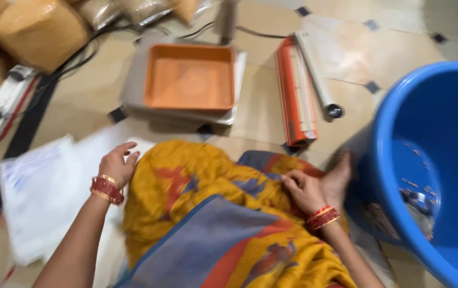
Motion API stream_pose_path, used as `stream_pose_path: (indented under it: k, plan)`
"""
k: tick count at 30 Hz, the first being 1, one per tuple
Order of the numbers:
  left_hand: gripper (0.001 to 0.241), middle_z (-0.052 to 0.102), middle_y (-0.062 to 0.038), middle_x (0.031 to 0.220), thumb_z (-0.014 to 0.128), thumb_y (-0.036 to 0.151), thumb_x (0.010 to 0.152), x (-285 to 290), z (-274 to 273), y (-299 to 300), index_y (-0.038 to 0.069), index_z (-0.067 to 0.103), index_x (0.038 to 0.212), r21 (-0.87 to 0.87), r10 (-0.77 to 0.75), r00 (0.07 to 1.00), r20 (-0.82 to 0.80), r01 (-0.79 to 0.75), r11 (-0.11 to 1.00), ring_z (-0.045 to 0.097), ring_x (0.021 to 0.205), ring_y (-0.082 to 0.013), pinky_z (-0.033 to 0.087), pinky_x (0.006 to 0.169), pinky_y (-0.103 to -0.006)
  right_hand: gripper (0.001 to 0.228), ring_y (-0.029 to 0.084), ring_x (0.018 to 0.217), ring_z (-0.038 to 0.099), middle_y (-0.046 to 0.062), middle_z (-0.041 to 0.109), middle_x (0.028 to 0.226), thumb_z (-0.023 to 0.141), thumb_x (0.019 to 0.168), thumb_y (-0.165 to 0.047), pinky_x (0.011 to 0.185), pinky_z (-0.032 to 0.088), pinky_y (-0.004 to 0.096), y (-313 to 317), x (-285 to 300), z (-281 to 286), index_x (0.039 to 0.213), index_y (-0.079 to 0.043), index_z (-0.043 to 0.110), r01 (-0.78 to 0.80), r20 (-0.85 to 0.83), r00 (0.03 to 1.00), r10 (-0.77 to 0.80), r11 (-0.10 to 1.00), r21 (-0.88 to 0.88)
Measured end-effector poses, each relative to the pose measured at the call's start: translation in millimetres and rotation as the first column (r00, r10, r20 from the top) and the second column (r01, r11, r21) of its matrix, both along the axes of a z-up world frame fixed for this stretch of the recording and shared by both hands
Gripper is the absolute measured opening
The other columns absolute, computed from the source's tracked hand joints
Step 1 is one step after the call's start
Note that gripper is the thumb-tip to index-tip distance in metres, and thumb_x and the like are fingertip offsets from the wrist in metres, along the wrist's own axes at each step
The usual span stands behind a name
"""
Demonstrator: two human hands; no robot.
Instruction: Measuring peanuts into plastic bags using a scale and sealing them with a heat sealer.
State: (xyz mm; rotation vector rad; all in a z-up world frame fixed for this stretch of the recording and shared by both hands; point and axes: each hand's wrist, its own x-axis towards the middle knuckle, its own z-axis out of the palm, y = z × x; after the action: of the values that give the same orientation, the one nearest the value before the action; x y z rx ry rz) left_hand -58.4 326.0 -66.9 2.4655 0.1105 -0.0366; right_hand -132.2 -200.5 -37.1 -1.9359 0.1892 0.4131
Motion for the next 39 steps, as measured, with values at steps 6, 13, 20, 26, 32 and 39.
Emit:
stream_pose_path:
  k: [6, 13, 20, 26, 32, 39]
  plan:
    - [0.065, 0.052, -0.022, 0.148, 0.07, 0.04, 0.09, -92.3, -110.8, 93.7, 0.004, 0.056, 0.143, 0.413, 0.369, 0.923, -0.106, -0.297, 0.861, 0.052, 0.13, -0.0392, 0.043, 0.107, -0.045, 0.035, 0.033, 0.09, 0.072, 0.011, 0.075, 0.099, 0.062, 0.093, -0.047, 0.077, 0.055, 0.045, 39.5, -1.7, 16.5, 0.1, -0.016, 0.077, -0.007, 0.202, 0.964, 0.175, 0.772, -0.636]
    - [0.058, 0.034, -0.006, 0.166, 0.052, 0.046, 0.106, -128.6, -168.2, 91.8, 0.013, 0.046, 0.152, 0.699, 0.207, 0.97, -0.124, -0.062, 0.712, 0.031, 0.156, -0.0298, 0.019, 0.128, -0.0522, 0.035, 0.035, 0.09, 0.071, 0.012, 0.075, 0.1, 0.062, 0.094, -0.047, 0.078, 0.055, 0.046, 39.0, -3.2, 16.1, 0.099, -0.016, 0.077, 0.068, 0.266, 0.949, 0.168, 0.715, -0.696]
    - [0.069, 0.028, -0.013, 0.162, 0.05, 0.046, 0.097, -114.3, -56.4, 54.9, 0.005, 0.037, 0.151, 0.624, 0.23, 0.897, -0.377, 0.063, 0.779, 0.023, 0.149, -0.0304, 0.016, 0.117, -0.061, 0.035, 0.036, 0.09, 0.071, 0.012, 0.075, 0.101, 0.062, 0.095, -0.046, 0.078, 0.055, 0.047, 38.1, -5.2, 17.5, 0.098, -0.014, 0.076, 0.079, 0.283, 0.943, 0.176, 0.706, -0.704]
    - [0.047, 0.053, -0.026, 0.148, 0.052, 0.016, 0.097, -128.0, -133.4, 96.5, 0.001, 0.057, 0.141, 0.818, 0.249, 0.964, -0.09, -0.071, 0.571, 0.052, 0.13, -0.0454, 0.049, 0.097, -0.0556, 0.034, 0.036, 0.091, 0.07, 0.012, 0.074, 0.101, 0.061, 0.096, -0.044, 0.079, 0.055, 0.047, 44.2, -5.4, 22.0, 0.099, -0.014, 0.076, 0.067, 0.287, 0.937, 0.2, 0.703, -0.708]
    - [0.021, 0.074, -0.017, 0.114, 0.062, 0.008, 0.088, -108.7, -37.6, 65.0, 0.007, 0.076, 0.103, 0.695, 0.209, 0.913, -0.35, 0.103, 0.712, 0.073, 0.105, -0.033, 0.061, 0.086, -0.0423, 0.034, 0.036, 0.091, 0.07, 0.012, 0.074, 0.103, 0.061, 0.095, -0.044, 0.079, 0.055, 0.047, 47.0, -9.9, 29.5, 0.1, -0.014, 0.076, 0.064, 0.264, 0.949, 0.172, 0.715, -0.696]
    - [0.034, 0.072, -0.017, 0.12, 0.067, 0.035, 0.089, -73.0, -17.6, 39.8, 0.003, 0.075, 0.082, 0.313, 0.205, 0.963, -0.178, -0.142, 0.939, 0.07, 0.099, -0.0341, 0.056, 0.09, -0.0442, 0.034, 0.033, 0.09, 0.072, 0.013, 0.075, 0.1, 0.063, 0.095, -0.044, 0.079, 0.056, 0.044, 47.7, -6.6, 30.7, 0.102, -0.013, 0.076, 0.043, 0.22, 0.965, 0.141, 0.746, -0.665]
